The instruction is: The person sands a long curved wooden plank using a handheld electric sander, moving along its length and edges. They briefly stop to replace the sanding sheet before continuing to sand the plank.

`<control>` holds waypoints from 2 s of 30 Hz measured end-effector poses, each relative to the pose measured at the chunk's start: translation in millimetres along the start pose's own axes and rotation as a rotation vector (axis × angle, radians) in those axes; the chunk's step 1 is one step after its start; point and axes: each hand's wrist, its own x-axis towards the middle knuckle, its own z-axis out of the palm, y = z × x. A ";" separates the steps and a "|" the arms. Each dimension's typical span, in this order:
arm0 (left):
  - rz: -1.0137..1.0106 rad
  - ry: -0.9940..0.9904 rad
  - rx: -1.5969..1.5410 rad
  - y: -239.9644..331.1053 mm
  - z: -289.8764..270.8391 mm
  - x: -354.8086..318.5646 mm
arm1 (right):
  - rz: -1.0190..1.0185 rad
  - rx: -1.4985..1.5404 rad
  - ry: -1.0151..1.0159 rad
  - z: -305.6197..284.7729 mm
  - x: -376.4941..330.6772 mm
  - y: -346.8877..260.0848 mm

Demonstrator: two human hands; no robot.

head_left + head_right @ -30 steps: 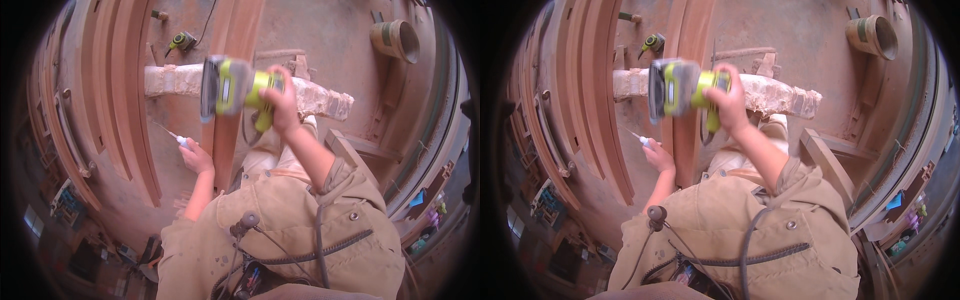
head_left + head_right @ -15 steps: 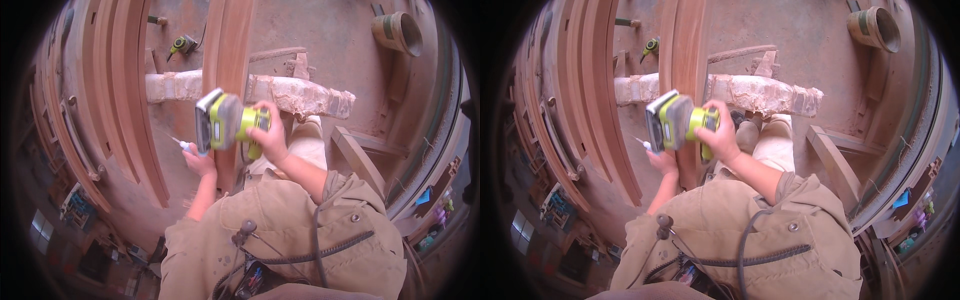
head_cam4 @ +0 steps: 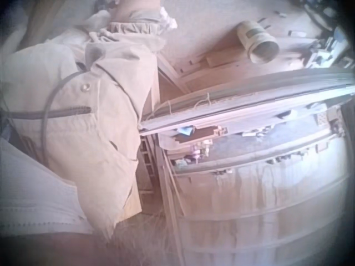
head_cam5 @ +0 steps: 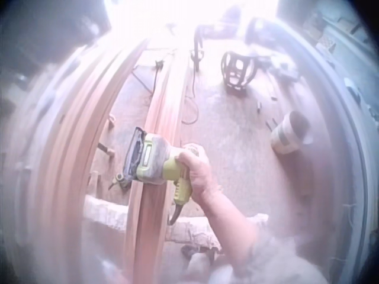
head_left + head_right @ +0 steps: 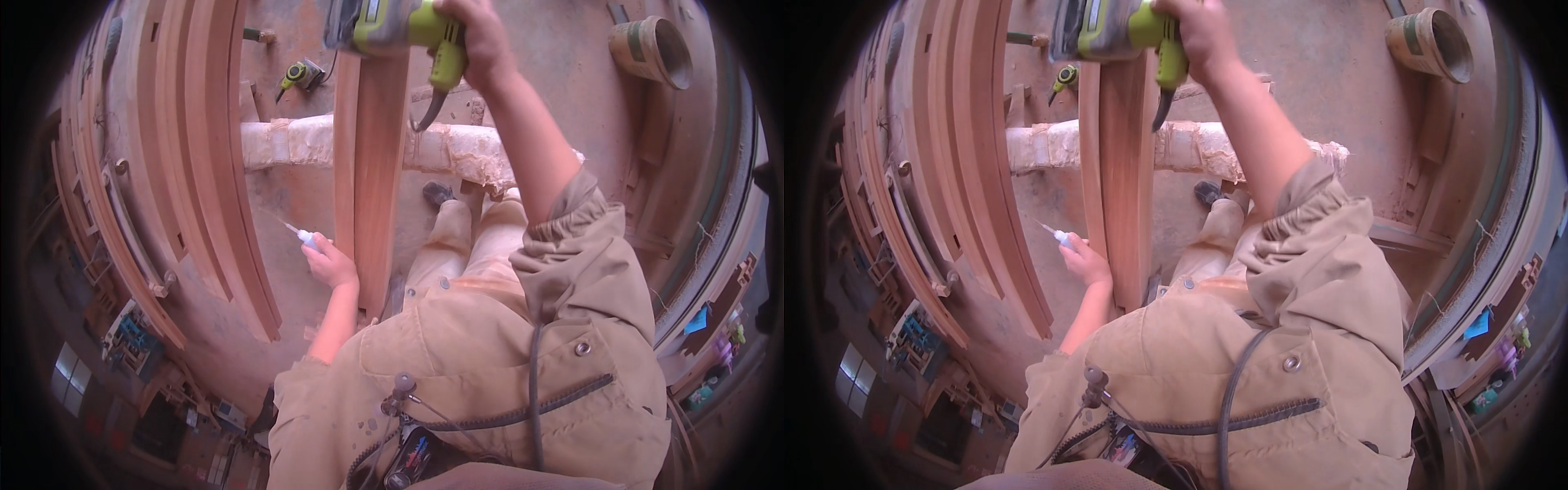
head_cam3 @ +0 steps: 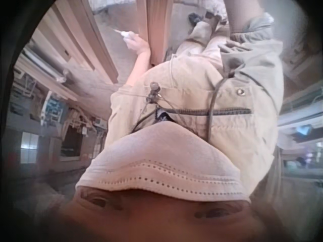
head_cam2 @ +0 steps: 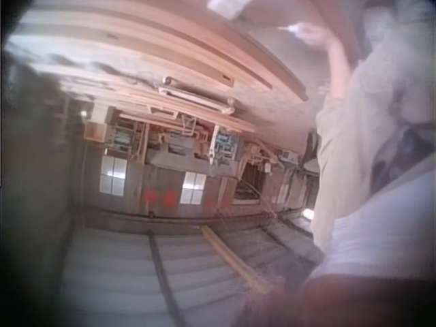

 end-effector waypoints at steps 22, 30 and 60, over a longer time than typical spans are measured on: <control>0.015 -0.004 0.000 -7.3 -1.0 -0.6 | 0.051 0.025 -0.028 -1.2 48.6 -22.9; 0.016 -0.001 0.013 -11.2 -1.3 0.3 | 0.083 0.002 0.008 7.5 -10.2 -0.6; -0.026 -0.086 0.028 -9.1 -4.3 3.1 | 0.155 -0.023 -0.001 10.1 -63.7 11.2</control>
